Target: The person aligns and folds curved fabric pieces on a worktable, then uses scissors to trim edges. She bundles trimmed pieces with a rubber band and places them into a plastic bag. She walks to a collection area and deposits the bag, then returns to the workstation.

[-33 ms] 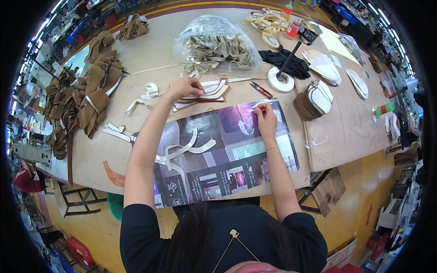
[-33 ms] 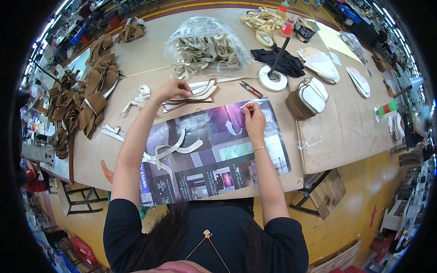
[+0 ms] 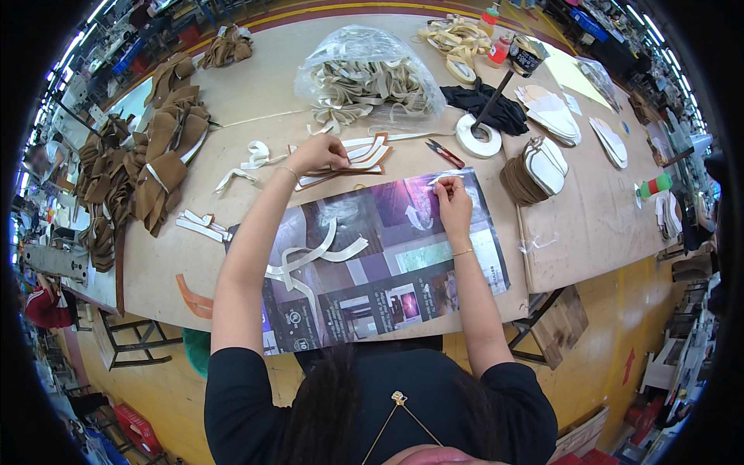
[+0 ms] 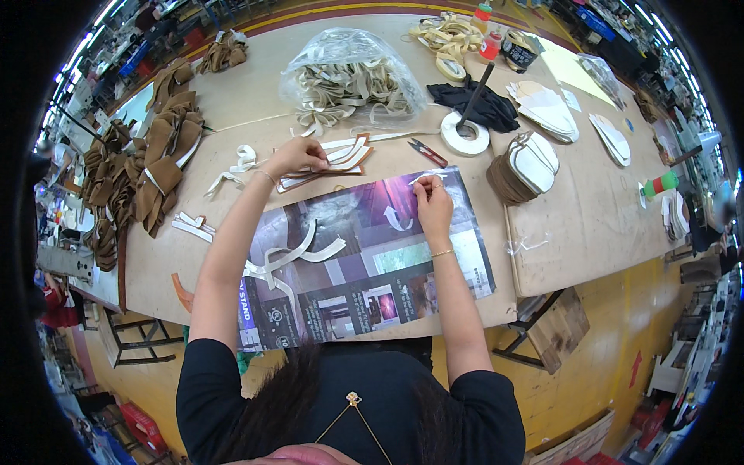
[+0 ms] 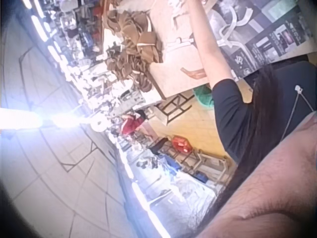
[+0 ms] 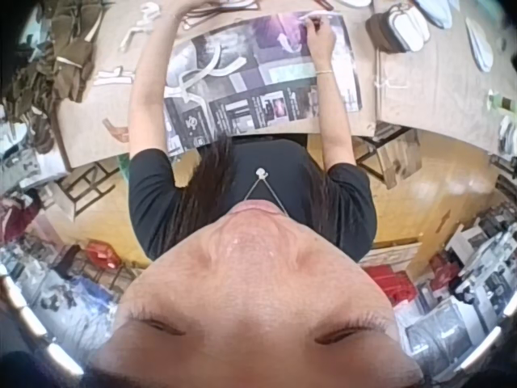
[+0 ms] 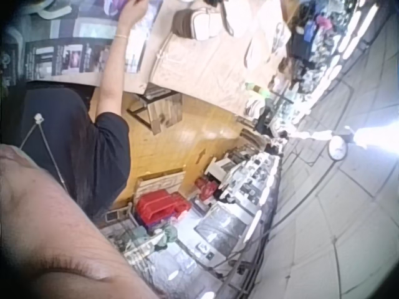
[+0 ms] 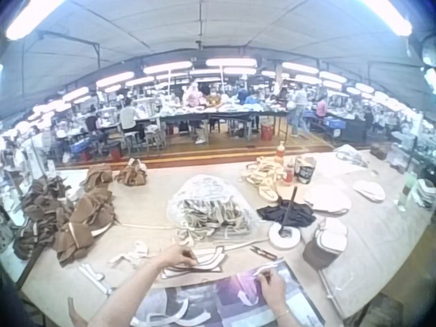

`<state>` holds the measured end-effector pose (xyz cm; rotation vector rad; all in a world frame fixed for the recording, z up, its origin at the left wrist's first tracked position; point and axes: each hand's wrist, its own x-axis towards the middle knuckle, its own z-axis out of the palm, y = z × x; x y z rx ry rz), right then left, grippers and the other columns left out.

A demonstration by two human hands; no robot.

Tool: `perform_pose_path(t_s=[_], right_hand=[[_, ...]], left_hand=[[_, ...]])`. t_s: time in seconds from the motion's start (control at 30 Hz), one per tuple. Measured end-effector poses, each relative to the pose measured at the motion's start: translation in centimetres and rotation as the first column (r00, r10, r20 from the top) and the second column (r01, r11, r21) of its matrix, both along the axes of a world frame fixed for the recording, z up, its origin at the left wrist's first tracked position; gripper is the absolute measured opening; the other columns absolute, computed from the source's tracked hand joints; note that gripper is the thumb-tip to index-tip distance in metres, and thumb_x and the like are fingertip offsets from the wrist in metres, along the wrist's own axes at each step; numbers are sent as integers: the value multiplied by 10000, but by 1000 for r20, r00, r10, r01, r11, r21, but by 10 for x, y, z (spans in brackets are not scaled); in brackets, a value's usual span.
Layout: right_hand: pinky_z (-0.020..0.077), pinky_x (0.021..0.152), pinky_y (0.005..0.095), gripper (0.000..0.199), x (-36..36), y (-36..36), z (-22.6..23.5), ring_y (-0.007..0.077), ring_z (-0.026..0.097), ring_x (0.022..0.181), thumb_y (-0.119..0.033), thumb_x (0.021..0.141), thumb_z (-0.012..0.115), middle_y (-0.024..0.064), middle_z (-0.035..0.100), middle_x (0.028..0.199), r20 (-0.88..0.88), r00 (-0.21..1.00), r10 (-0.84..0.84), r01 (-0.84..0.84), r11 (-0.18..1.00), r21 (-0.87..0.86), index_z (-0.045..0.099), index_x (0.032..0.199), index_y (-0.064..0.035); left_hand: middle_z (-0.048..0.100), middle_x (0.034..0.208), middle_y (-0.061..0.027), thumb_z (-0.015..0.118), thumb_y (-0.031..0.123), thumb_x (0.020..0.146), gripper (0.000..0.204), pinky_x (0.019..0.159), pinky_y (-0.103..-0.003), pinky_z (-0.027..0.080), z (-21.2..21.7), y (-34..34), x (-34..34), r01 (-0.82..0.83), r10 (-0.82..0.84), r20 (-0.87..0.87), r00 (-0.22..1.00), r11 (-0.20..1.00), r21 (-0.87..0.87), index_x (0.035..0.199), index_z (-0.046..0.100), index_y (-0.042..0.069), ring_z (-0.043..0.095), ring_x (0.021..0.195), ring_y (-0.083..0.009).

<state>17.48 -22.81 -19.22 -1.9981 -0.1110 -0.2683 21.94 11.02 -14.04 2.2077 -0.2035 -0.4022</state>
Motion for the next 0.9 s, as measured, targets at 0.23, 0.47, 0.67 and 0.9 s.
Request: perform_pose_path(t_s=[0.23,0.47,0.67,0.9], right_hand=[[501,629,303,84,7,4,1,175,642,658,-116,889,639,70,663,737,14,999,29,-29,999,20,612,903,-37],[497,629,297,85,7,2,3,171,637,659,-113,888,639,68,660,741,9,1000,19,-20,999,28,609,906,-36],[498,629,303,88,8,3,2,177,639,659,-118,891,634,71,658,739,9,999,31,-31,999,19,607,905,-36],[498,629,305,91,8,1,1,185,647,658,-125,896,627,72,663,731,22,1000,9,-9,1000,19,606,908,-37]], left_hand=[[705,816,-115,793,196,711,292,714,-331,510,-9,2,7,-38,41,-17,999,987,157,905,693,3,664,758,-206],[699,806,-103,785,200,738,233,691,-323,501,-3,-8,-2,-81,70,110,991,992,100,831,684,11,644,734,-185],[685,850,-80,802,194,733,345,738,-287,496,-4,-2,8,-78,87,-51,995,984,162,985,667,-1,638,802,-169],[650,1063,-156,830,269,701,537,878,-338,475,6,-9,5,3,11,-35,999,927,375,1119,609,15,620,994,-270]])
